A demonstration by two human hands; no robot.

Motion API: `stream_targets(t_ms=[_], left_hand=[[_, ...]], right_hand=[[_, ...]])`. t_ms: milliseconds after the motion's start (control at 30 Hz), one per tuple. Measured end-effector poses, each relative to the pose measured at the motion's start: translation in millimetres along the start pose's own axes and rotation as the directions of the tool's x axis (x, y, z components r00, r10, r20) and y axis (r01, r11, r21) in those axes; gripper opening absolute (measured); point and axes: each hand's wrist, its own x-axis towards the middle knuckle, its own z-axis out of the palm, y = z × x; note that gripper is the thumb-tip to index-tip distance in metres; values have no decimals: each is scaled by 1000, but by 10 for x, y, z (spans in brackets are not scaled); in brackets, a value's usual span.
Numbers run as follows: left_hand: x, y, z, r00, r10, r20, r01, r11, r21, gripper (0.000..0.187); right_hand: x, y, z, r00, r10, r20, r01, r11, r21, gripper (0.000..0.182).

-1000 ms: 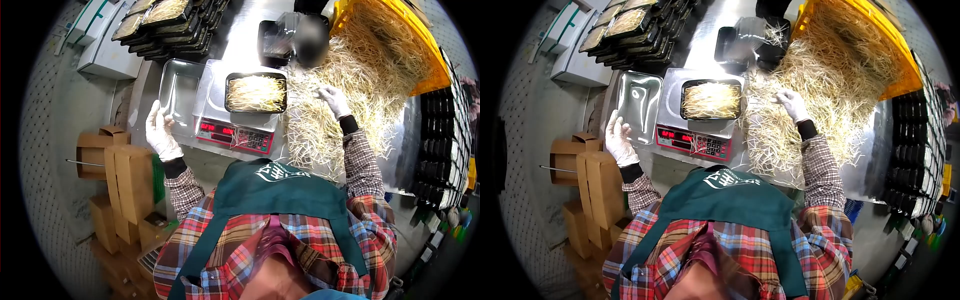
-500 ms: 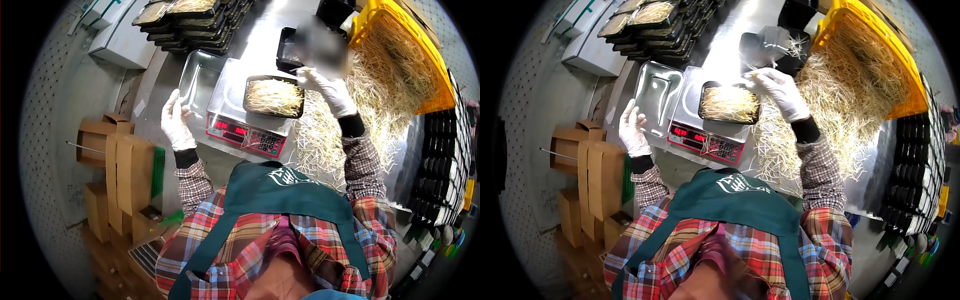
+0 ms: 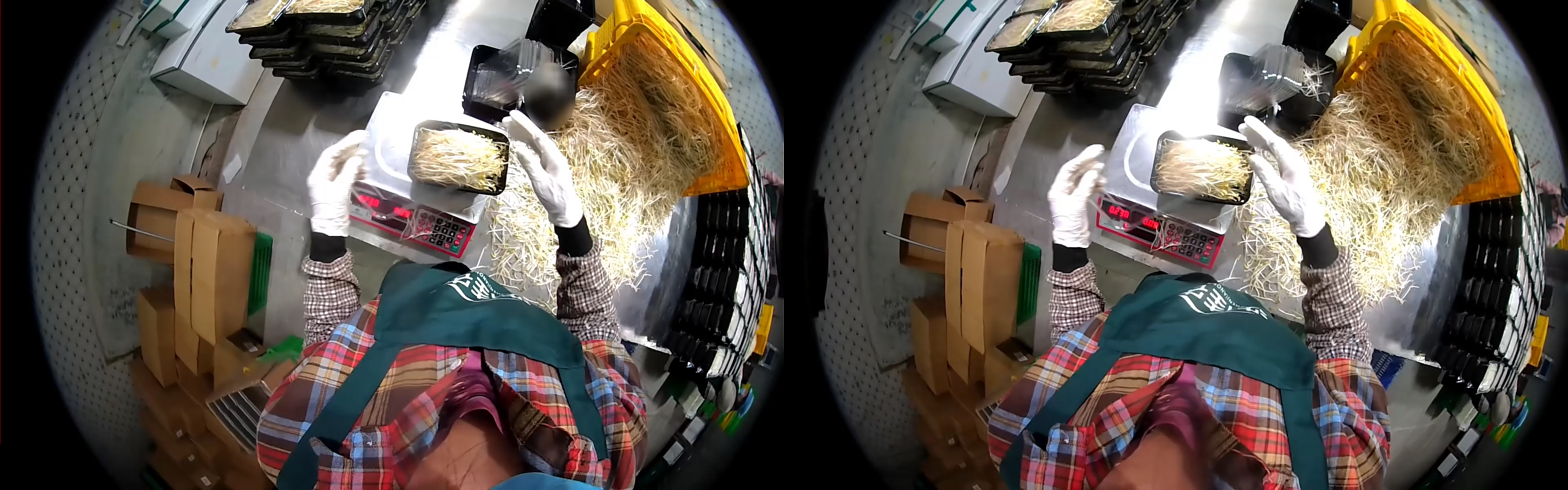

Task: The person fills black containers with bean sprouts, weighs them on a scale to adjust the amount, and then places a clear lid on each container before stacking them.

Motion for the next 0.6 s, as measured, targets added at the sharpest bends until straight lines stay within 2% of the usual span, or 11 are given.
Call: stream_targets(t_ms=[100,133,167,200,233,300,367,433,467,567,600], left_hand=[[-8,-139,387,959,-115,258,109,993,40,31],[-11,-126,577,946,-109,304,95,994,59,31],[5,-115,756,932,-102,349,80,994,78,30],[116,-202,867,904,-66,422,8,990,139,28],[180,-223,970,896,46,443,-171,954,246,32],[375,-351,1166,881,-66,468,-37,978,207,33],[550,-487,1162,867,76,492,-329,829,453,32],[703,-683,1163,800,193,568,-571,536,622,32],[766,-806,1163,747,227,624,-661,351,663,33],[712,-1008,1203,772,70,631,-630,205,749,41],[657,-1004,1200,794,78,602,-597,280,752,41]], right_hand=[[-218,-72,200,998,50,-33,-32,909,416,66],[-298,-127,246,994,91,-68,-74,973,220,66],[-317,129,260,987,69,-146,-34,972,231,56],[-315,252,221,961,157,-229,-116,976,183,49],[-302,374,172,920,237,-313,-202,969,140,44],[-183,857,95,875,277,-396,-125,921,369,32],[-16,1144,19,878,205,-432,-208,977,40,27],[151,1341,73,905,219,-365,-200,976,89,29],[161,1300,168,855,325,-404,-255,942,218,30],[286,1510,267,889,171,-425,-110,980,165,28],[308,1466,312,872,174,-458,-119,982,146,26]])
